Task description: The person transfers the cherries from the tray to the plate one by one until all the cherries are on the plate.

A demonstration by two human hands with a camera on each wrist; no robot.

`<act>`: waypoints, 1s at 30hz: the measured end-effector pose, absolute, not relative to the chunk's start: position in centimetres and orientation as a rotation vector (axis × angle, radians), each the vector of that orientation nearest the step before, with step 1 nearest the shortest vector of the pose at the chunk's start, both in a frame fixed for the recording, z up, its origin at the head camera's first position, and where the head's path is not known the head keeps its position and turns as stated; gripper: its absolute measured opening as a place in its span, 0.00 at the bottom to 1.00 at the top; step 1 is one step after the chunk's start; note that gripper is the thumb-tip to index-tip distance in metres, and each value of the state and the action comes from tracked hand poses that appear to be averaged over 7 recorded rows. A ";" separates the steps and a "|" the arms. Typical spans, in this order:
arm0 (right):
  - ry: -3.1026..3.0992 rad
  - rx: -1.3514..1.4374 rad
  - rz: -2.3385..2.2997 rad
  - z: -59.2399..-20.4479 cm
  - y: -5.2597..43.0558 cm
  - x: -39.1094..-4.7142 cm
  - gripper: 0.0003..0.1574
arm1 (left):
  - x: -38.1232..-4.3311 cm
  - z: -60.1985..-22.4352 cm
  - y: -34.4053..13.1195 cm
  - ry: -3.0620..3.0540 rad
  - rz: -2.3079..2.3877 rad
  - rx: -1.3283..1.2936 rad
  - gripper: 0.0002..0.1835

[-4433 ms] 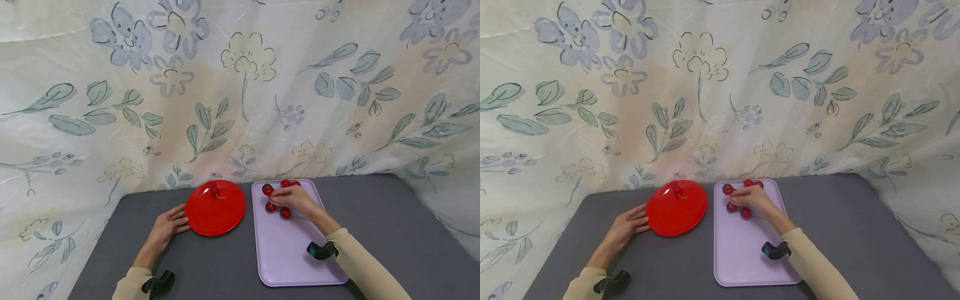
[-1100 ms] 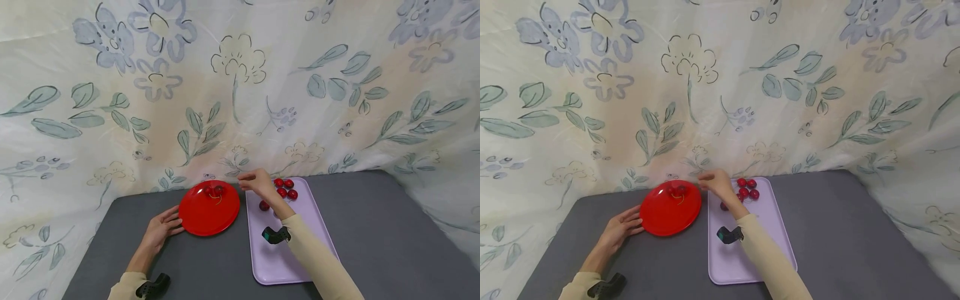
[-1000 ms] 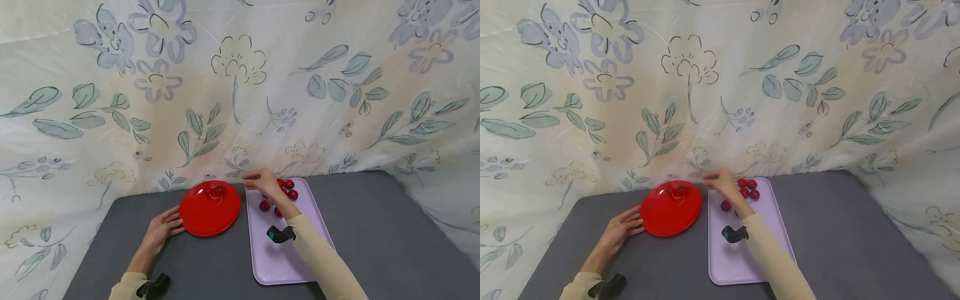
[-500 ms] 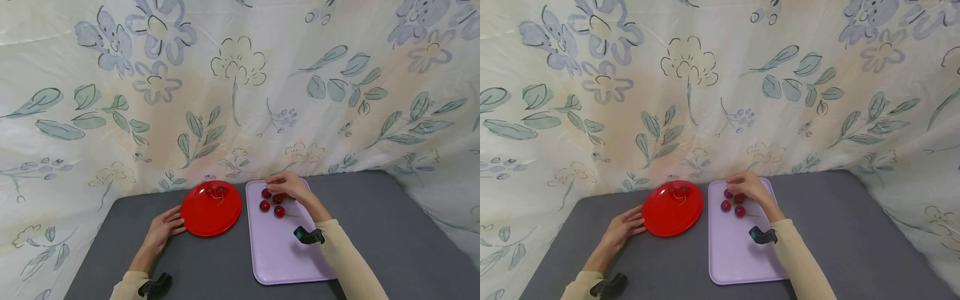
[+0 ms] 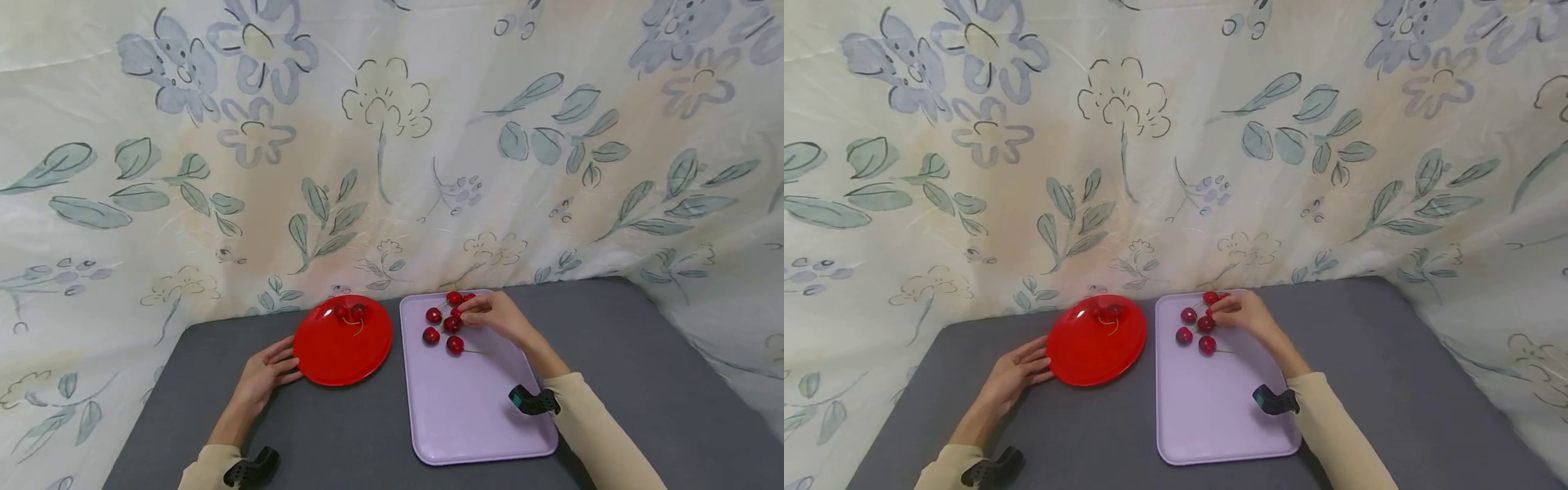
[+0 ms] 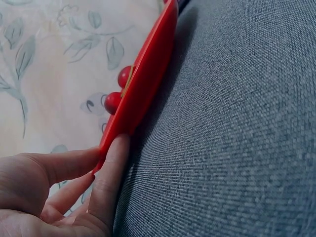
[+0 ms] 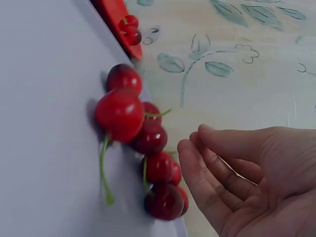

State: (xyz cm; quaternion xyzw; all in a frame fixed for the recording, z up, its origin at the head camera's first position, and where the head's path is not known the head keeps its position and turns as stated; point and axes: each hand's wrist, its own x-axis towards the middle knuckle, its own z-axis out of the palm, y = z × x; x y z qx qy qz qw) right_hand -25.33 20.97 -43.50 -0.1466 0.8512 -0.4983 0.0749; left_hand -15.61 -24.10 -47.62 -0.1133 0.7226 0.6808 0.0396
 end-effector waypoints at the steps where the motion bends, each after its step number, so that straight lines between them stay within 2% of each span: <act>1: 2.578 -0.464 -1.472 -43.7 21.2 -25.3 0.14 | -15.6 -47.6 -24.1 2.219 2.083 -0.343 0.32; 11: 2.609 -0.648 -1.318 -45.4 23.2 -24.6 0.12 | -15.6 -47.6 -23.9 2.217 2.089 -0.333 0.31; 18: 2.625 -0.809 -1.221 -45.5 22.8 -23.7 0.10 | -15.3 -47.7 -24.0 2.204 2.104 -0.327 0.31; 30: 2.663 -0.760 -1.066 -45.5 21.3 -23.2 0.08 | -15.5 -47.6 -24.0 2.210 2.100 -0.352 0.31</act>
